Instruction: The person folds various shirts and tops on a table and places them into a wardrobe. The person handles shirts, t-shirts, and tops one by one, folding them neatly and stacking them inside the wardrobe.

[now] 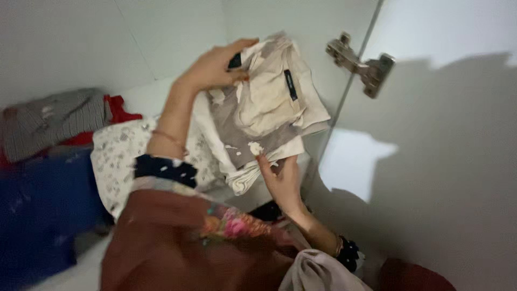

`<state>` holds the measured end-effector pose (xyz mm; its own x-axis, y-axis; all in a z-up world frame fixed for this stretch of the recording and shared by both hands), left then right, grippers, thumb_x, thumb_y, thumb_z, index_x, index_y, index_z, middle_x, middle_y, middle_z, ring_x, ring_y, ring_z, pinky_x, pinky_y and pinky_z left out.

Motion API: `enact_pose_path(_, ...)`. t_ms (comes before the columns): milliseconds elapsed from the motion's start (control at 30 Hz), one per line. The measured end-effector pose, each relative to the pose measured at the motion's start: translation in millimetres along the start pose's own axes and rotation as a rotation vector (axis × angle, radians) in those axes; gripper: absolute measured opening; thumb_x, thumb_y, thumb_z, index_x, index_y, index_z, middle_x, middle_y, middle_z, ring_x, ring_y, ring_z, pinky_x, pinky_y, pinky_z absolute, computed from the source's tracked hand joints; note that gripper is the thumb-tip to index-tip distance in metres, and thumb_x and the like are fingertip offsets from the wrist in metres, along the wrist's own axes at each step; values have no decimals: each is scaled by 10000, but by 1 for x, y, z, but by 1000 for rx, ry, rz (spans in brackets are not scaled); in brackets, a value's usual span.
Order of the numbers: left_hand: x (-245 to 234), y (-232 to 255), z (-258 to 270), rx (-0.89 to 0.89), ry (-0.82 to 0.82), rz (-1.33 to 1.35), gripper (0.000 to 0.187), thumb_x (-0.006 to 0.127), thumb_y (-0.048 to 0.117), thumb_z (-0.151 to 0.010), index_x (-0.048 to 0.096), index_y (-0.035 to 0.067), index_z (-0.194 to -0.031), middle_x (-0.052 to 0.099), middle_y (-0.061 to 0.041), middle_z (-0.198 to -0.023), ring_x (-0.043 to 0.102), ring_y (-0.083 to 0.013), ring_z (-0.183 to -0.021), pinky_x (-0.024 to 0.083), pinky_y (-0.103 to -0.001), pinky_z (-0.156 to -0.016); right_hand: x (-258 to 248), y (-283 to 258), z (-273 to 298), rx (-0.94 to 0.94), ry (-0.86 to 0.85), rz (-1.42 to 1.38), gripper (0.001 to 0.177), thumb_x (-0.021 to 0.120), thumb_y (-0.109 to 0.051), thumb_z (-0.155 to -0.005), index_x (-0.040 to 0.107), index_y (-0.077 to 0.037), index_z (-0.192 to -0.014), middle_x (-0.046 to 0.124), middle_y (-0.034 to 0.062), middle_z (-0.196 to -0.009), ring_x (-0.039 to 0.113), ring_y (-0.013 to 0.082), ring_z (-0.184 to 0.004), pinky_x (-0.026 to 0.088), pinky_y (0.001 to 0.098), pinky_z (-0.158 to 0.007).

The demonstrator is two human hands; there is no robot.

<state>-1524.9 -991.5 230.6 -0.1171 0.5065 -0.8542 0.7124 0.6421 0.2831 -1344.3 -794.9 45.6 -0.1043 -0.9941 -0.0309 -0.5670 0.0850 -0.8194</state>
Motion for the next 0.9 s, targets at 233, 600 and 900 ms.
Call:
enact_pose_path(233,150,-166,23,-376,-184,-25,779,722,415,-880,388,220,-1557,642,-190,-1361,630,-403,-1194,484,-512,-1018,-2,40,-25,409,-239,689,597,643,-266,-995,440,-136,-1540,787,117,-1136,803,240,-908,610,340,-769)
enact_pose_path(600,180,-212,3,-478,-577,-146,705,752,573,-813,619,199,-1396,676,-117,-1327,641,-343,-1228,508,-456,-1050,32,56,-39,-128,-437,1237,716,655,23,-708,569,-133,-1401,491,223,-1465,392,435,-1384,307,644,-1114)
enact_pose_path(900,154,-174,17,-530,-527,-232,768,788,629,-733,646,195,-1350,685,-127,-1332,645,-349,-1242,535,-549,-1010,51,45,-4,34,-337,1237,672,606,27,-783,539,-168,-1423,443,212,-1552,352,417,-1437,268,598,-1138)
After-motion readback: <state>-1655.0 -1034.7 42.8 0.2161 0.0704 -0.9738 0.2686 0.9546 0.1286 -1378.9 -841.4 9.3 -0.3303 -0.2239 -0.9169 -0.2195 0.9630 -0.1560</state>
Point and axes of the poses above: each hand's wrist, its own z-axis away from the middle knuckle, its own x-axis out of the palm, y = z × x, the point moved 1 cm from there along -z, towards the middle knuckle
